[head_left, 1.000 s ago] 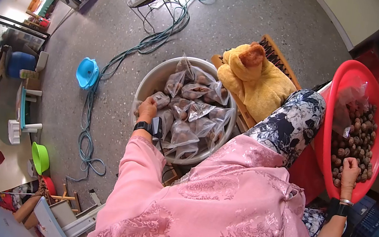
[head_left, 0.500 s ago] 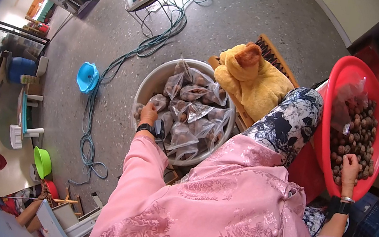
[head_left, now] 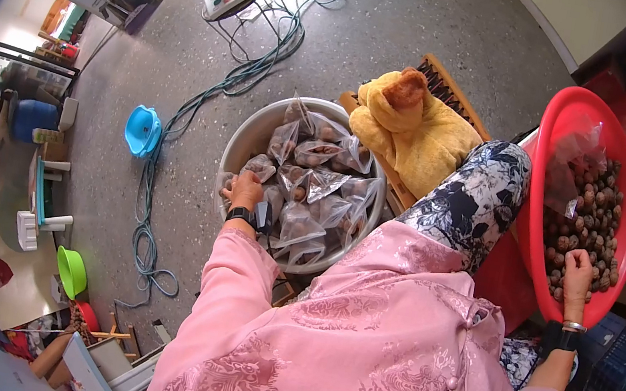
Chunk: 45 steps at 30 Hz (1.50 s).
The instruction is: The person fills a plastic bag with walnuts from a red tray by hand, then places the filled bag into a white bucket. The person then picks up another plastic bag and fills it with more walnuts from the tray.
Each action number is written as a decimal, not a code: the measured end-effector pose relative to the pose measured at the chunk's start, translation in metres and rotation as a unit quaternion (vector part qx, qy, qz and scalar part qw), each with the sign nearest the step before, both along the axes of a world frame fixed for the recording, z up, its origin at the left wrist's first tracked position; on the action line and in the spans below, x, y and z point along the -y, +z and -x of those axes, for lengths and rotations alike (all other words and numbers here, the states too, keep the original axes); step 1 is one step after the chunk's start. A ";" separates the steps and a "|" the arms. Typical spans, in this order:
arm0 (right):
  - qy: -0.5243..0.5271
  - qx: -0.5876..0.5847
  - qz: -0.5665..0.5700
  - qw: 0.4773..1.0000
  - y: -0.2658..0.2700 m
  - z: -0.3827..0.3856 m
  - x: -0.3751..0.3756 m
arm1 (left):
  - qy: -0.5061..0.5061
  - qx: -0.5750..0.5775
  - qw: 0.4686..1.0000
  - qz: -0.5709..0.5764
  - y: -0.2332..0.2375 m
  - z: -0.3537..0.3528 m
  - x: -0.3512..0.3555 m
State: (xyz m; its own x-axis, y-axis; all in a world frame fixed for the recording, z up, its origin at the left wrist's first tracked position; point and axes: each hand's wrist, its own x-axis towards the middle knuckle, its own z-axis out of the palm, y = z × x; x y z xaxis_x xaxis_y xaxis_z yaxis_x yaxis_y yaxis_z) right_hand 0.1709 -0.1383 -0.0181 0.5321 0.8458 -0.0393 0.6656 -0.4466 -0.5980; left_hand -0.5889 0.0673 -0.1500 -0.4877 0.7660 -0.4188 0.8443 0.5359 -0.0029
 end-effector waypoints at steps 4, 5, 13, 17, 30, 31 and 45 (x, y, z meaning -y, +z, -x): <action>0.029 0.019 -0.023 0.999 0.002 0.009 -0.002 | -0.015 0.024 1.000 -0.007 -0.012 0.011 -0.003; 0.032 0.021 -0.025 0.999 0.006 0.009 -0.002 | -0.008 0.019 1.000 -0.002 -0.012 0.011 -0.005; 0.007 0.053 -0.108 0.993 0.015 0.019 -0.003 | -0.112 0.076 0.947 -0.290 -0.023 0.008 -0.048; -0.059 0.057 -0.095 0.992 0.023 0.022 -0.003 | -0.152 0.214 0.884 -0.387 0.038 -0.073 -0.093; -0.075 -0.020 -0.098 0.992 0.037 0.026 0.000 | -0.336 0.704 0.612 -0.129 0.227 -0.493 -0.044; -0.081 -0.020 -0.103 0.991 0.036 0.026 0.000 | -0.357 0.704 0.607 -0.097 0.225 -0.515 -0.030; 0.150 0.114 -0.040 0.981 0.081 0.032 -0.001 | -0.189 0.762 0.618 -0.037 0.183 -0.592 0.018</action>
State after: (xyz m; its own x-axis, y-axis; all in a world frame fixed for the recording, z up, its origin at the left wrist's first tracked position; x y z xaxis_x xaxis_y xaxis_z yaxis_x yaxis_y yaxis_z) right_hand 0.1386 -0.1368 0.0629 0.2455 0.9612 0.1256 0.8807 -0.1670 -0.4433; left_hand 0.0032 0.0491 0.0332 0.6500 0.7491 -0.1280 -0.0981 0.2498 0.9633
